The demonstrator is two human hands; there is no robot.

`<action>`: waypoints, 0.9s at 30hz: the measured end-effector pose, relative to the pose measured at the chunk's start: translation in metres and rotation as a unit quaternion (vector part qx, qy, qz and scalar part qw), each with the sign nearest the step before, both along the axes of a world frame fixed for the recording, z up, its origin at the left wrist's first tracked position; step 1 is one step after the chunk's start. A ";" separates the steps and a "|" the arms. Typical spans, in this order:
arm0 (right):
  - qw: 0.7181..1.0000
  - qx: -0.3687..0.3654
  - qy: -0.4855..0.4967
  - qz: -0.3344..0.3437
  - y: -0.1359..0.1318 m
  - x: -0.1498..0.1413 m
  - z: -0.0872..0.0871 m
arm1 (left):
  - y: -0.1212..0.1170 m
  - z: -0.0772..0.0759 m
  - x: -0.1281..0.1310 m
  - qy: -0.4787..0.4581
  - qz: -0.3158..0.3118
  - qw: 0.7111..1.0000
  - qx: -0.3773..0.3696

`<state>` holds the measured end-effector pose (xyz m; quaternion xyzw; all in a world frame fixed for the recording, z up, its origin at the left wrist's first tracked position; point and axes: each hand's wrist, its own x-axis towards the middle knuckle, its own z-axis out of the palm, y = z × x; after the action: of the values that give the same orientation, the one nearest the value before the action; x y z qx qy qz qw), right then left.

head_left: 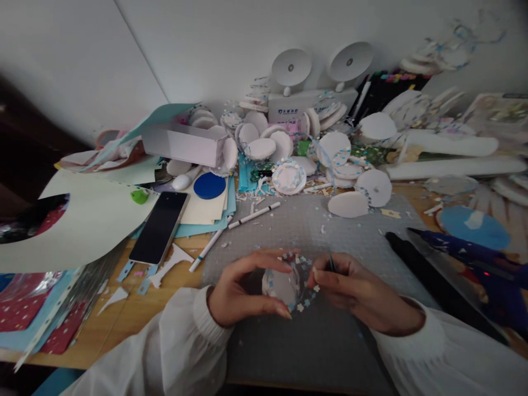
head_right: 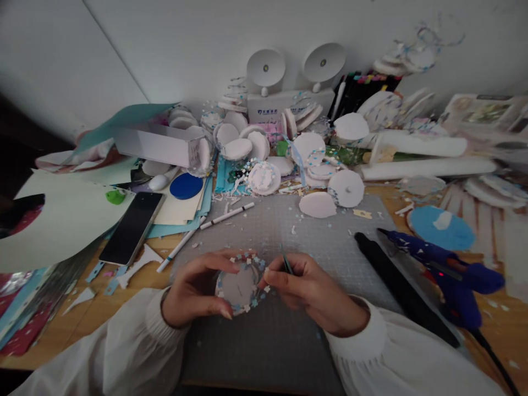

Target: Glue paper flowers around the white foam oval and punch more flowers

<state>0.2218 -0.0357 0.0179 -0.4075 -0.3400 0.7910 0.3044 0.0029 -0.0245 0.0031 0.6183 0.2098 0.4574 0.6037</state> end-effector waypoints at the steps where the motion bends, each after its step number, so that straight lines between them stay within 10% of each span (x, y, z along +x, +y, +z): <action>1: 1.000 0.001 -0.002 -0.001 0.000 0.000 0.000 | 0.000 0.000 0.000 0.000 -0.002 1.000 -0.001; 22: 0.988 0.108 -0.098 0.048 0.004 0.008 0.004 | 0.001 -0.003 0.002 0.016 -0.067 0.997 -0.043; 27: 0.981 0.111 -0.081 -0.134 0.012 0.014 0.007 | -0.001 -0.004 0.001 0.037 -0.091 0.995 -0.023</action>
<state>0.2355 -0.0235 0.0254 -0.4759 -0.3916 0.6646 0.4225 0.0040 -0.0252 -0.0006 0.6376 0.1852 0.3719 0.6487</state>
